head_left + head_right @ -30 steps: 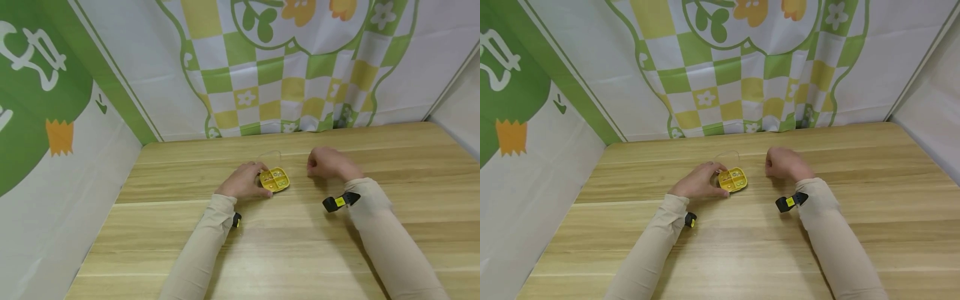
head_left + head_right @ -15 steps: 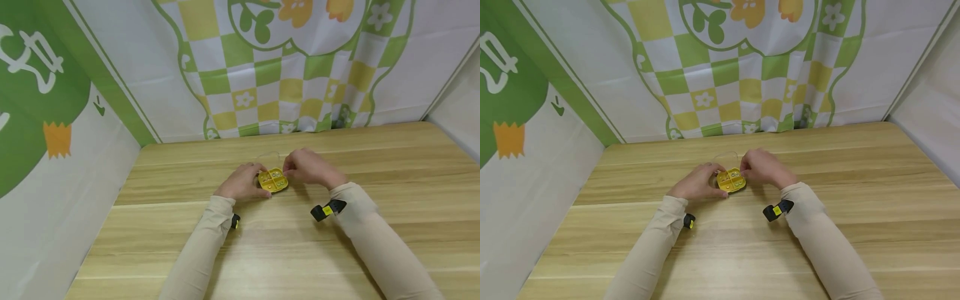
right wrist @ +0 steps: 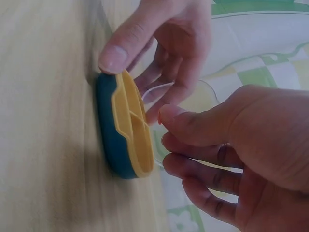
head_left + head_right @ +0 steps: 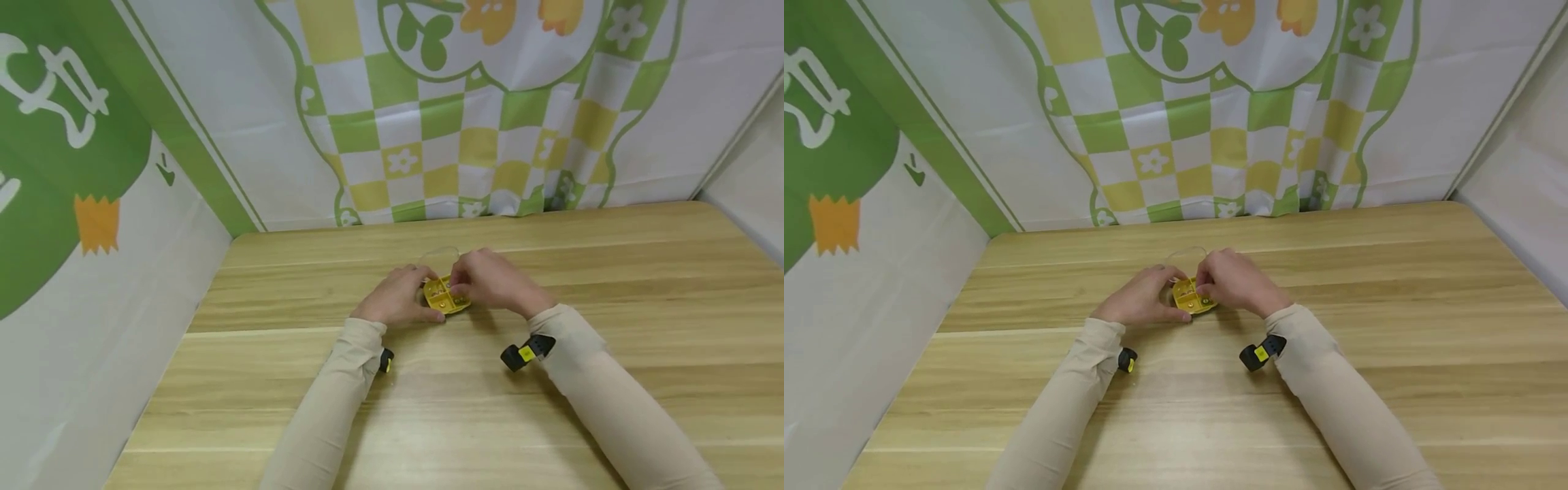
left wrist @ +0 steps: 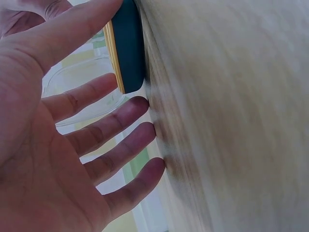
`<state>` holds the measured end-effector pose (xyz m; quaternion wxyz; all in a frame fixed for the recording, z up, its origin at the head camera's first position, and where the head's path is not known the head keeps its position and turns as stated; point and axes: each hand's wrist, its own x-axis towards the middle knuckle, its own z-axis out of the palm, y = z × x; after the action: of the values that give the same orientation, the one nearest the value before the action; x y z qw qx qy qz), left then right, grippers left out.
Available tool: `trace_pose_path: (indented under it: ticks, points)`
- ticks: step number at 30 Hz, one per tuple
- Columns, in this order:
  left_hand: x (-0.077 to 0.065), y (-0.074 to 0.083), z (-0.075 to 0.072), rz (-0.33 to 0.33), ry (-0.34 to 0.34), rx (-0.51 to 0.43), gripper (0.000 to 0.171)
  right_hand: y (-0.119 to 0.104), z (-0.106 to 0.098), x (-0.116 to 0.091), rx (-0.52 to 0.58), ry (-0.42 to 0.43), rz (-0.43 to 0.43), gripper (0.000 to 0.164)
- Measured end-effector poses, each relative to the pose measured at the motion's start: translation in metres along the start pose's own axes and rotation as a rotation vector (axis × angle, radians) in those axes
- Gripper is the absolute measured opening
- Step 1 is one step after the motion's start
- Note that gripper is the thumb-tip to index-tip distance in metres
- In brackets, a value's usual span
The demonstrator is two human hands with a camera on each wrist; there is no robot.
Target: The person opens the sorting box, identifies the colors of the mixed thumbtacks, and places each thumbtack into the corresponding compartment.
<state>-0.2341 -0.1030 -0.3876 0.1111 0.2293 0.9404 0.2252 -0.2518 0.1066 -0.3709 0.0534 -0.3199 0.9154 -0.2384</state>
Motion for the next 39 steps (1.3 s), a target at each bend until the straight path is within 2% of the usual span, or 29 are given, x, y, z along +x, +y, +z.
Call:
trace_pose_path:
  ticks: [13, 18, 39]
  points:
    - [-0.001, 0.003, -0.001, 0.008, -0.002, -0.005, 0.069, -0.007, 0.012, 0.001, -0.003, 0.040, -0.104, 0.006]
    - [0.000, 0.003, -0.002, 0.018, 0.003, -0.010, 0.069, -0.010, 0.017, 0.003, -0.040, 0.054, -0.146, 0.007]
    - [0.000, 0.000, -0.001, 0.017, 0.004, -0.011, 0.069, -0.010, 0.026, 0.005, -0.034, 0.039, -0.146, 0.007]
